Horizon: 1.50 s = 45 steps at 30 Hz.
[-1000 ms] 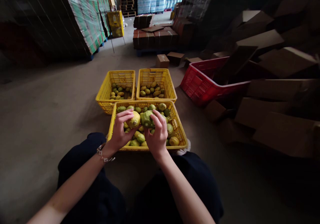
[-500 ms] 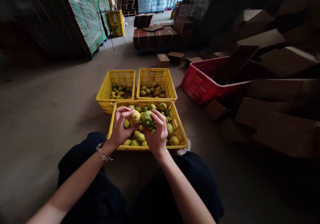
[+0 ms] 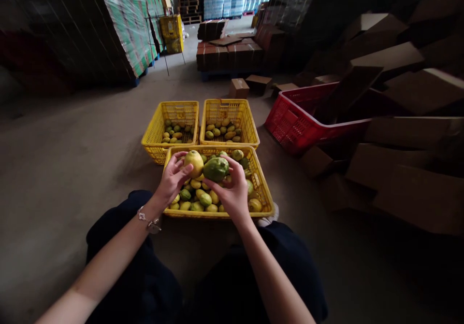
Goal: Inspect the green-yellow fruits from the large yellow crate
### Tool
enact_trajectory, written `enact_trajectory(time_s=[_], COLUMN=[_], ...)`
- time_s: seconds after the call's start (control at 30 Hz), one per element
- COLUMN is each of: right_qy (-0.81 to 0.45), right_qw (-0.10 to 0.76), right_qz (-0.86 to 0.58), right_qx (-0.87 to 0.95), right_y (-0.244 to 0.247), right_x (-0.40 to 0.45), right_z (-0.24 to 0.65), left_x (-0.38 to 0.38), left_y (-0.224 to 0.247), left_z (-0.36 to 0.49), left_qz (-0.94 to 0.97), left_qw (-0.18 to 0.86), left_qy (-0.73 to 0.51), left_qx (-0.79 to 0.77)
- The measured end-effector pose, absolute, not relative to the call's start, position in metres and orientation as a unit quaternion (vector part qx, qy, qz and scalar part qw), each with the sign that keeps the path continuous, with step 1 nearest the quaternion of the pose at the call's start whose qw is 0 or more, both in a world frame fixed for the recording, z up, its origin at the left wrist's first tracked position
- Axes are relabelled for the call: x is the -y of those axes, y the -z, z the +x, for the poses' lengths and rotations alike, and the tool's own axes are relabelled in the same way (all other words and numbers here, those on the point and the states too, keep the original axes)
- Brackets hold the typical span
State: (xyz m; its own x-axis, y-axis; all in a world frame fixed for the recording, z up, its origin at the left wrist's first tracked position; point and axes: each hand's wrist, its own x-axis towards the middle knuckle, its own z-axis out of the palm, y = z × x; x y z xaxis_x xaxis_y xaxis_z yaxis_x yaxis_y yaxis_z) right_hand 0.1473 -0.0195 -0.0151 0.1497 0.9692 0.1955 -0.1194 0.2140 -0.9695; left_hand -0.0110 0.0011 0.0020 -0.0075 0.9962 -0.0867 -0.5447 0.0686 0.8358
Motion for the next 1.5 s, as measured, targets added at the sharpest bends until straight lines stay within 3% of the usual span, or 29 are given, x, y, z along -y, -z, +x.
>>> enact_trajectory(time_s=[0.13,0.37,0.5,0.73,1.1,1.5], right_qy=[-0.496,-0.599,-0.590,-0.554,-0.615,-0.655], right_qw=[0.628,0.547,0.529,0.533,0.514,0.541], right_qz=[-0.452,-0.459,-0.478,-0.476,-0.494,-0.453], right_qx=[0.394,0.363,0.379,0.427,0.335,0.270], right_y=[0.008,0.008,0.011,0.012,0.016,0.021], right_x=[0.018,0.015,0.015,0.018,0.018,0.011], right_z=[0.151,0.156,0.154,0.143,0.138,0.137], left_x=[-0.004,-0.006,-0.005,0.000,0.002,-0.013], left_y=[0.000,-0.005,-0.003,0.004,0.000,0.008], left_z=[-0.012,-0.011,-0.010,-0.009,-0.009,-0.009], left_qz=[0.241,0.143,0.125,0.187,0.236,0.059], left_qw=[0.701,0.780,0.791,0.756,0.659,0.716], left_qy=[-0.579,-0.523,-0.514,-0.530,-0.525,-0.512], left_qx=[-0.339,-0.312,-0.307,-0.335,-0.485,-0.471])
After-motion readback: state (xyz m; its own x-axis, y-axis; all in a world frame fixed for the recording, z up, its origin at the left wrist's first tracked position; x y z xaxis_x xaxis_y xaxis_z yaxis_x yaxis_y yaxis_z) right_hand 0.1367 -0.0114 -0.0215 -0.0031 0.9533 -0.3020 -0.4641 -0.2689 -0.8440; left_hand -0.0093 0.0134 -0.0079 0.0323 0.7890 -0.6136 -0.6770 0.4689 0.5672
